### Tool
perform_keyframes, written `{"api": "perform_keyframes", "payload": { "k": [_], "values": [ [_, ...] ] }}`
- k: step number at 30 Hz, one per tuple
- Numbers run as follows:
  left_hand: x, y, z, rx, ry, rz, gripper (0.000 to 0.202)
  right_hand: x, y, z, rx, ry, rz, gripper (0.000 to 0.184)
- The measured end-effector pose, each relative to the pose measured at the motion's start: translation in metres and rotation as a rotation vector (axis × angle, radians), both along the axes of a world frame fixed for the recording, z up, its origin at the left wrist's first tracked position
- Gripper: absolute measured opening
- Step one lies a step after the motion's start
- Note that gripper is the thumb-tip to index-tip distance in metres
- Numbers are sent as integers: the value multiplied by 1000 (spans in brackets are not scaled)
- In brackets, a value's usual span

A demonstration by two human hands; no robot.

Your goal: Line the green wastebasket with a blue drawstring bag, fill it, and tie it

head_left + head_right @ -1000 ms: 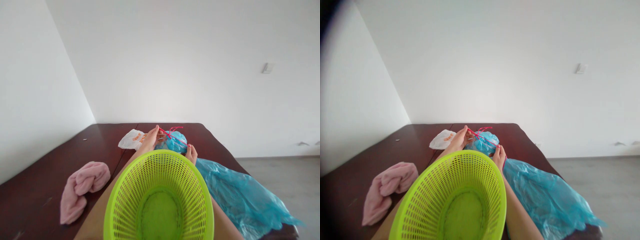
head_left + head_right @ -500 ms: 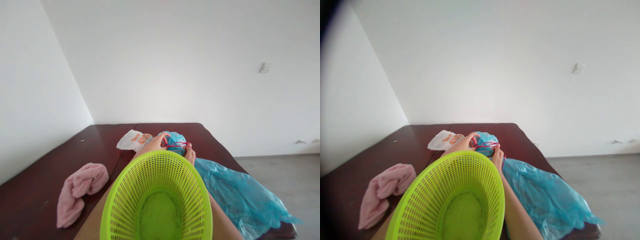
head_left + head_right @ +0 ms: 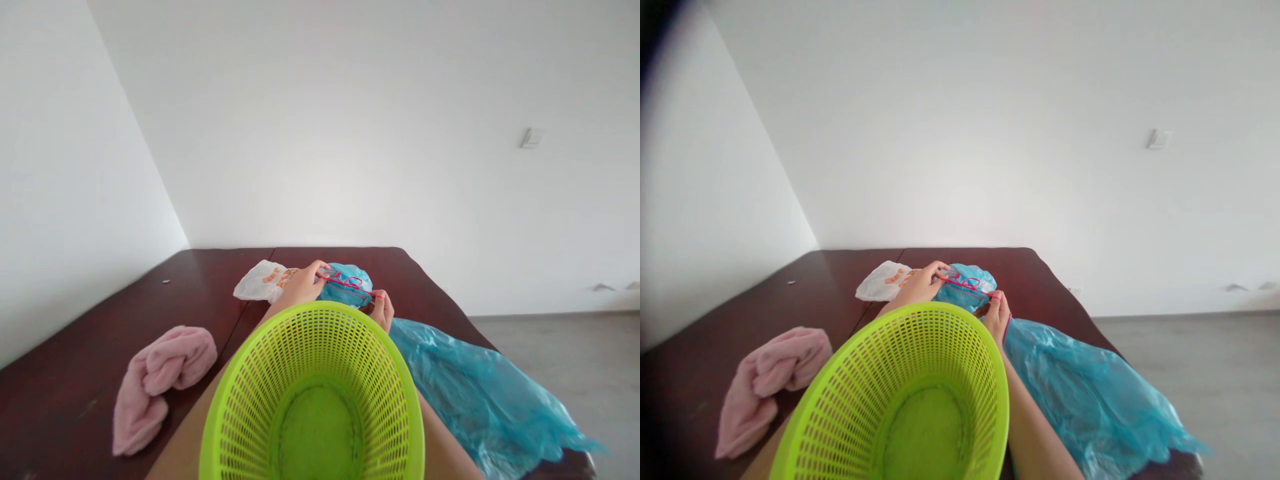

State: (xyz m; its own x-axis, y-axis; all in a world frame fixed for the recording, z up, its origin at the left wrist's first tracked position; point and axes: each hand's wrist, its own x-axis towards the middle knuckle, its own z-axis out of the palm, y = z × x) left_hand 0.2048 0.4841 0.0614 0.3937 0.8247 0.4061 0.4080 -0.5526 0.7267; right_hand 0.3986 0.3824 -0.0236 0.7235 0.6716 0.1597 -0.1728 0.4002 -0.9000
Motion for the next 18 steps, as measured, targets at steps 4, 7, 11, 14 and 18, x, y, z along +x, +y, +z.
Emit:
{"api": "perform_keyframes", "payload": {
  "k": [4,7,11,14,18],
  "values": [
    [9,2,2,-183,-229,-17,7,-1,1,-1,34,-54,17,69],
    [18,3,2,-494,-466,-113,25,1,4,-4,27,-68,32,72],
    [15,-1,6,-547,-465,-156,34,5,6,-7,25,-55,31,70],
    [6,-7,12,-292,-217,-155,25,7,4,-6,27,-24,24,62],
    [1,-15,14,-60,45,-97,32,6,3,-5,31,46,16,51]
  ]
}}
